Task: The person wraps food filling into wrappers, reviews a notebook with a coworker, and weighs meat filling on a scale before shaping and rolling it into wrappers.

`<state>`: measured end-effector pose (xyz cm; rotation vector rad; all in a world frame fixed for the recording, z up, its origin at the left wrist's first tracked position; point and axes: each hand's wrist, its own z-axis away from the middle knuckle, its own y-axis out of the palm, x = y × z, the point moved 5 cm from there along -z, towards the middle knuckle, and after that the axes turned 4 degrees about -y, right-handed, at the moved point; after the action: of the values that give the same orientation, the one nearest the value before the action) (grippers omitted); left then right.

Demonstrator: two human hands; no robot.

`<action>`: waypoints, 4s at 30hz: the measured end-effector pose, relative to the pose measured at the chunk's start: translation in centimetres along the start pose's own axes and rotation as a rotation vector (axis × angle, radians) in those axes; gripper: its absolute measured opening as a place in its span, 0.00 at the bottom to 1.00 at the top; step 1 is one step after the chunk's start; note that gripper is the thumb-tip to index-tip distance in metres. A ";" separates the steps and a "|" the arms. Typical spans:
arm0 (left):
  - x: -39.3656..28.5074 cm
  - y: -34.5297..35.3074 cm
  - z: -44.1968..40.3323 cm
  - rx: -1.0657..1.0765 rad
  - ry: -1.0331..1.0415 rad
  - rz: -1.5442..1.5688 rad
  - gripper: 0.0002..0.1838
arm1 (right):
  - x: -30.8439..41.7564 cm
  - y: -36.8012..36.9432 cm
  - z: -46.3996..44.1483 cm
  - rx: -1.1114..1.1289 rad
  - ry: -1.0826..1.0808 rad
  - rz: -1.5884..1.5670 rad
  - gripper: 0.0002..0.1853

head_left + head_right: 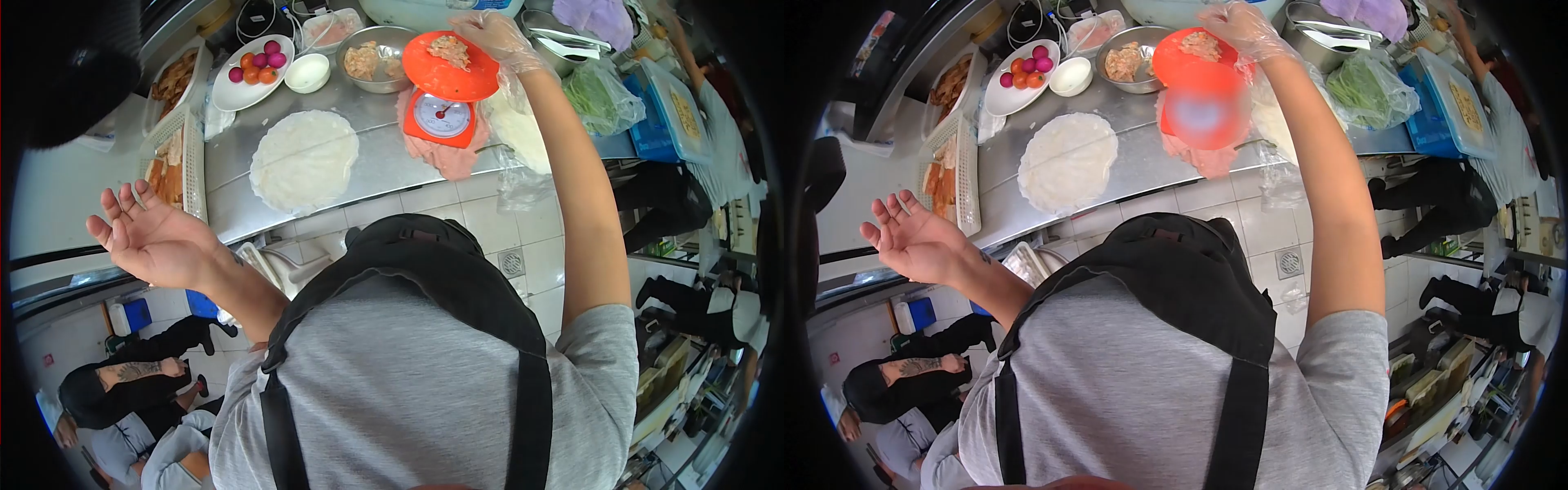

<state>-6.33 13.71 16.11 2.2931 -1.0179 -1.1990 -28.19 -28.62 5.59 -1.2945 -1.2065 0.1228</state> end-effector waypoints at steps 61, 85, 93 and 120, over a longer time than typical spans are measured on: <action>19.2 -20.5 7.6 0.640 -0.656 -1.116 0.21 | 18.3 35.9 1.6 0.252 -0.308 -0.168 0.30; 25.9 -22.8 2.4 0.858 -0.630 -0.684 0.13 | 17.0 41.6 1.8 0.231 -0.083 -0.249 0.19; 26.5 -22.4 2.0 0.985 -0.621 -0.769 0.13 | 18.1 37.4 1.7 0.111 -0.241 -0.318 0.14; 28.2 -24.7 1.9 0.929 -0.778 -0.599 0.16 | 18.5 41.2 -0.1 0.489 -0.225 -0.179 0.18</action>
<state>13.50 9.64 -15.45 3.0202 -1.3916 -2.3790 1.76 -1.80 -14.95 -0.7561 -1.3721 0.4151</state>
